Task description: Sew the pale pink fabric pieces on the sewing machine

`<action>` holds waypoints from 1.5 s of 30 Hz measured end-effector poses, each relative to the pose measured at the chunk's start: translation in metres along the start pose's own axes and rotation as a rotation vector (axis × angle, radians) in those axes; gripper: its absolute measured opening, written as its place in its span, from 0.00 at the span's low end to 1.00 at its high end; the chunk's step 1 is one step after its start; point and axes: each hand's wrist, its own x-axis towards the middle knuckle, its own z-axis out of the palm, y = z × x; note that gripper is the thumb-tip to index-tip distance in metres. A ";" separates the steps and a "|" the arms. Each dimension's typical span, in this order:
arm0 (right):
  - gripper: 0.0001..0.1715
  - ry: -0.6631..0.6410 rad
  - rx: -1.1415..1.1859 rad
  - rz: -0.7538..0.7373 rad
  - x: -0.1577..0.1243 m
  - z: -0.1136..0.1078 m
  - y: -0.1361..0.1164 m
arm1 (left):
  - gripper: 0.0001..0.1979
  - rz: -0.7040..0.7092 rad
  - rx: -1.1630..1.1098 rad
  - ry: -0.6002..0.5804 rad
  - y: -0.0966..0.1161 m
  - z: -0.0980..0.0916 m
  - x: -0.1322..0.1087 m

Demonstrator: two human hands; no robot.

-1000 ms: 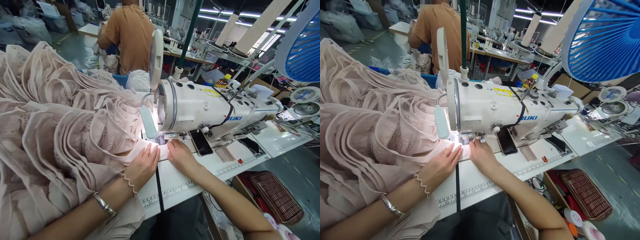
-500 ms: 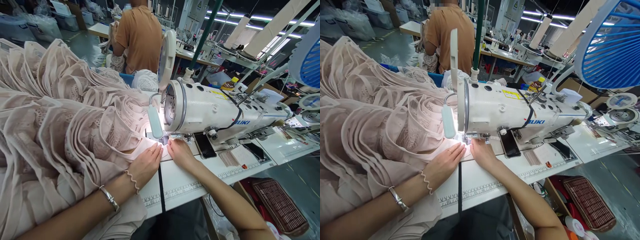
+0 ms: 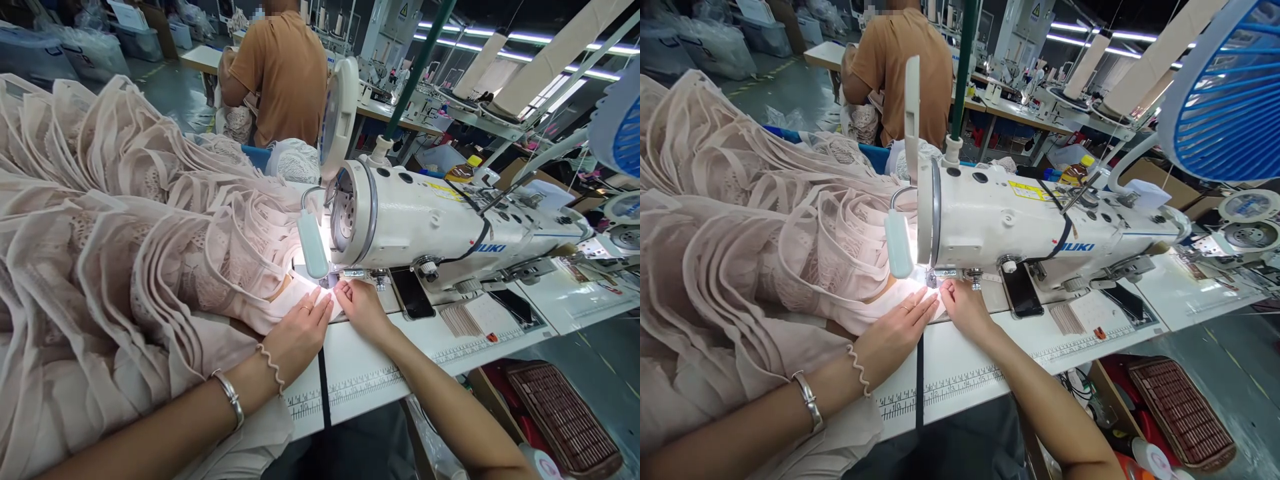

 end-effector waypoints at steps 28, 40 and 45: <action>0.32 -0.188 -0.407 -0.440 -0.002 -0.013 0.024 | 0.22 0.004 -0.006 0.037 0.001 0.003 0.013; 0.39 -0.242 -0.228 -0.355 -0.001 -0.009 0.033 | 0.20 0.014 0.034 0.111 -0.004 0.007 0.012; 0.36 -0.263 -0.276 -0.272 -0.001 -0.017 0.015 | 0.22 0.011 -0.013 0.073 -0.007 0.008 0.012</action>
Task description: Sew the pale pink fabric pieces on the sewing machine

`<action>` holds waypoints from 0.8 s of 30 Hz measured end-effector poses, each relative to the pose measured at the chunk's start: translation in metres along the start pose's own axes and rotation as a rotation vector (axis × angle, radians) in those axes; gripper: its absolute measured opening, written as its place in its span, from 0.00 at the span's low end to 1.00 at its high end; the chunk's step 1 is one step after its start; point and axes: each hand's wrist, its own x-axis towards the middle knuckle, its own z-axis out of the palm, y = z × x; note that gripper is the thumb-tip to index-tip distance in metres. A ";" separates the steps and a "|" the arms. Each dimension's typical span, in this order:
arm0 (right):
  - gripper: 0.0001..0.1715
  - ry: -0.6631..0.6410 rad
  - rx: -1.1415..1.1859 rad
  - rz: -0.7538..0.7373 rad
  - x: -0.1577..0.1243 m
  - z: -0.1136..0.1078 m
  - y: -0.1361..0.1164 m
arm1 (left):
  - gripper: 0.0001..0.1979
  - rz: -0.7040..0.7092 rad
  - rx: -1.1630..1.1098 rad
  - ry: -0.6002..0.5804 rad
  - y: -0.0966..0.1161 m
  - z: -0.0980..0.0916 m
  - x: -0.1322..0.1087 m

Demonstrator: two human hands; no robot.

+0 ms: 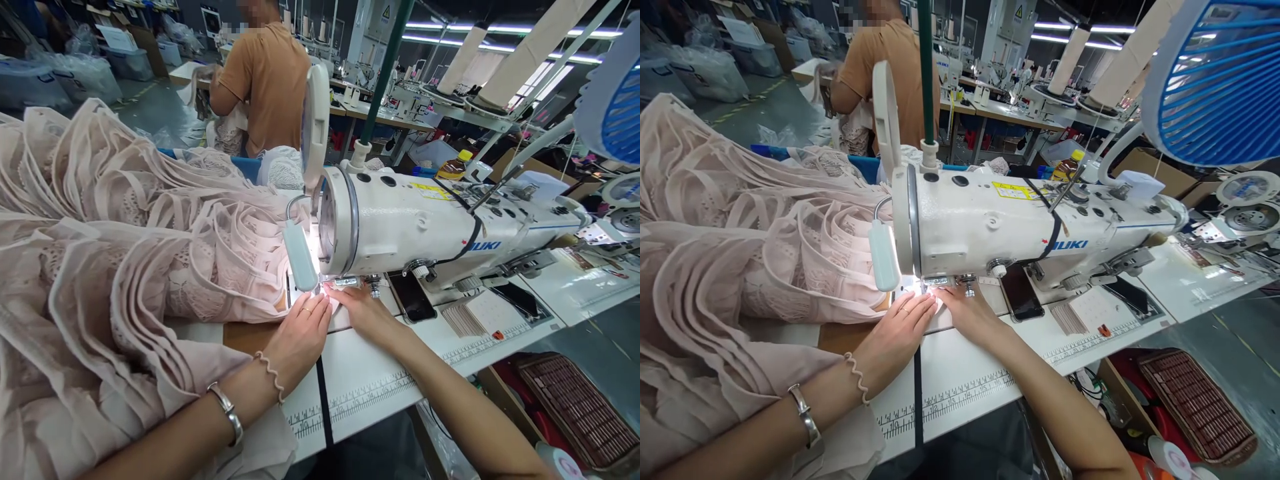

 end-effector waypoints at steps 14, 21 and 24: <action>0.33 -0.007 -0.088 0.049 0.003 -0.002 -0.009 | 0.20 -0.020 0.000 0.005 -0.004 0.001 0.000; 0.35 0.012 -0.108 0.025 0.002 0.000 -0.007 | 0.20 -0.033 0.034 0.052 -0.004 -0.002 0.003; 0.34 0.021 -0.114 0.039 0.003 0.001 -0.006 | 0.20 -0.045 0.054 0.060 -0.005 -0.004 0.005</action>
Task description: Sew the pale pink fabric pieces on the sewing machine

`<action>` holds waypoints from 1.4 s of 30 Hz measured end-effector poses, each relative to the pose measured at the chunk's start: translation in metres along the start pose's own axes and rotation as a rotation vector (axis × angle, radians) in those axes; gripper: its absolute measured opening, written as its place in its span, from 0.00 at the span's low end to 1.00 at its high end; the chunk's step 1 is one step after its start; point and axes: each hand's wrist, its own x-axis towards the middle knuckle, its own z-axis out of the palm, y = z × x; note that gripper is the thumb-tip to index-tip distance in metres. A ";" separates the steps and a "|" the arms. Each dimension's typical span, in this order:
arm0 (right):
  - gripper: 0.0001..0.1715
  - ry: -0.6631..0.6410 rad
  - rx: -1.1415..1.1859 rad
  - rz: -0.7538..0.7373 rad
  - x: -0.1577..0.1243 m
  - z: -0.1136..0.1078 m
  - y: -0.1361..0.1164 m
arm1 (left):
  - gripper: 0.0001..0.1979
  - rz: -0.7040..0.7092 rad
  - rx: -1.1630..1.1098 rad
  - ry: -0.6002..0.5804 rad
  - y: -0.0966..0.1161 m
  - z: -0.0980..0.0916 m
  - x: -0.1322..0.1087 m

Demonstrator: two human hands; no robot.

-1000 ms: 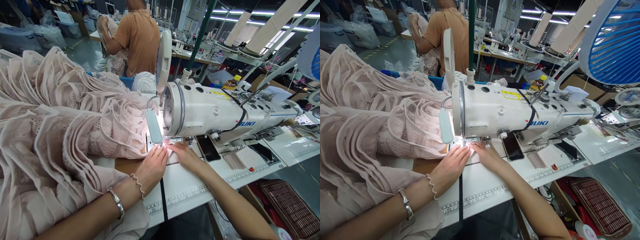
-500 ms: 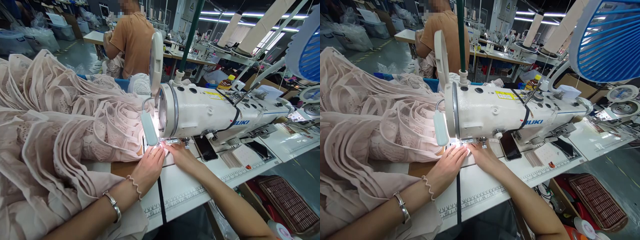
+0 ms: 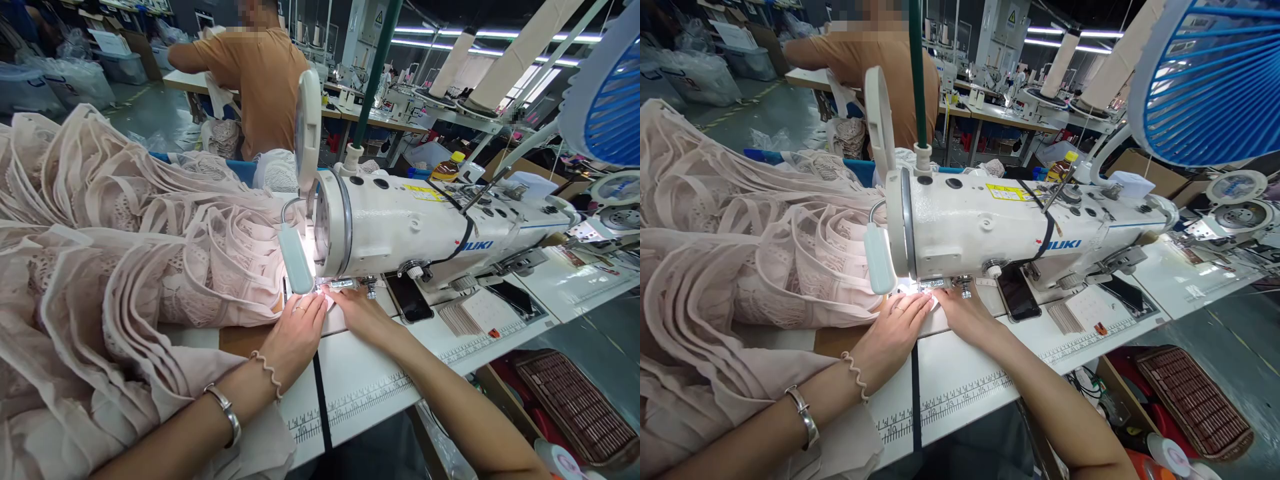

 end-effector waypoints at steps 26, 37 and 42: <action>0.32 0.237 -0.049 -0.092 -0.010 0.013 0.003 | 0.12 0.069 -0.144 -0.105 -0.042 -0.016 0.005; 0.24 0.396 0.082 -0.018 -0.010 0.015 0.006 | 0.14 0.011 -0.044 -0.182 -0.047 -0.016 0.006; 0.23 0.429 0.129 -0.033 -0.010 0.013 0.005 | 0.15 -0.038 -0.126 -0.208 -0.046 -0.013 0.006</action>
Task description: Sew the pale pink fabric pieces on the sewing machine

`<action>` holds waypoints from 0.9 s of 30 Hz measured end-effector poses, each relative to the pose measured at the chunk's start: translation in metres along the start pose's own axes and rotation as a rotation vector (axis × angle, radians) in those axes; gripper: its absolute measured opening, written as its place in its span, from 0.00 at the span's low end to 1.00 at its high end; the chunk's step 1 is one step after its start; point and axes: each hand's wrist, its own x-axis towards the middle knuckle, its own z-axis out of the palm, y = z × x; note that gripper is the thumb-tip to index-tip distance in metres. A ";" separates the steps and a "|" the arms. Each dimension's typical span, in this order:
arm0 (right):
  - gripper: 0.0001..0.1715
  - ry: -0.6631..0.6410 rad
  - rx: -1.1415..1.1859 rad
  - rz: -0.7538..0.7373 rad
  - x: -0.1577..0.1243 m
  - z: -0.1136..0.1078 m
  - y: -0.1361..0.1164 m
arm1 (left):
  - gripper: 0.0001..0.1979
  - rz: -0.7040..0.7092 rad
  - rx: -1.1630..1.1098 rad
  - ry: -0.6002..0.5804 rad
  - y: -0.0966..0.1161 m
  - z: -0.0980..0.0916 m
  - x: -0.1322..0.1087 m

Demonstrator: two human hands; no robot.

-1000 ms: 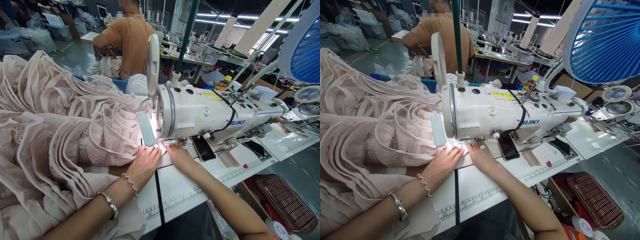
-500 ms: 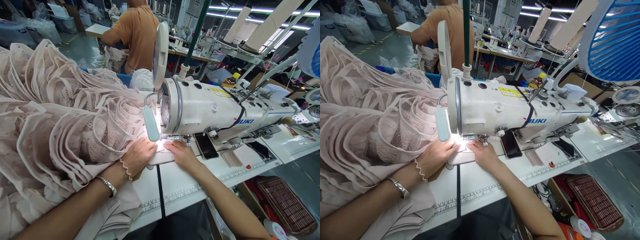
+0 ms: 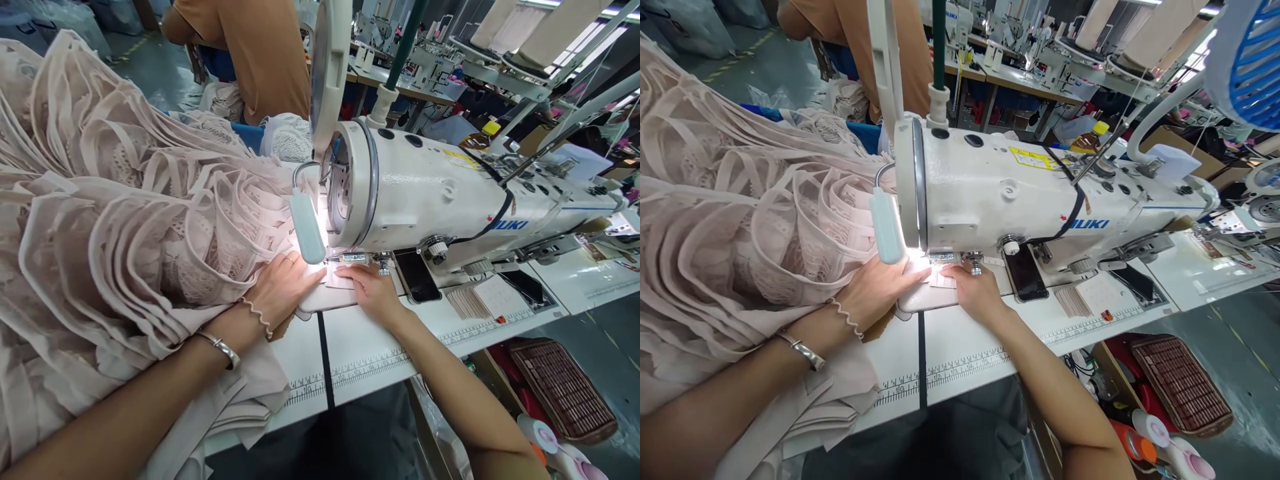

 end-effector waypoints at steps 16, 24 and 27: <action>0.19 0.025 0.139 -0.221 0.002 -0.007 -0.004 | 0.15 0.194 -0.112 0.115 0.006 0.007 -0.005; 0.19 0.027 0.163 -0.233 0.001 -0.007 -0.005 | 0.15 0.185 -0.159 0.113 0.012 0.007 -0.006; 0.20 -0.049 0.141 -0.235 0.002 -0.009 -0.006 | 0.13 0.153 -0.221 0.075 0.010 0.008 -0.009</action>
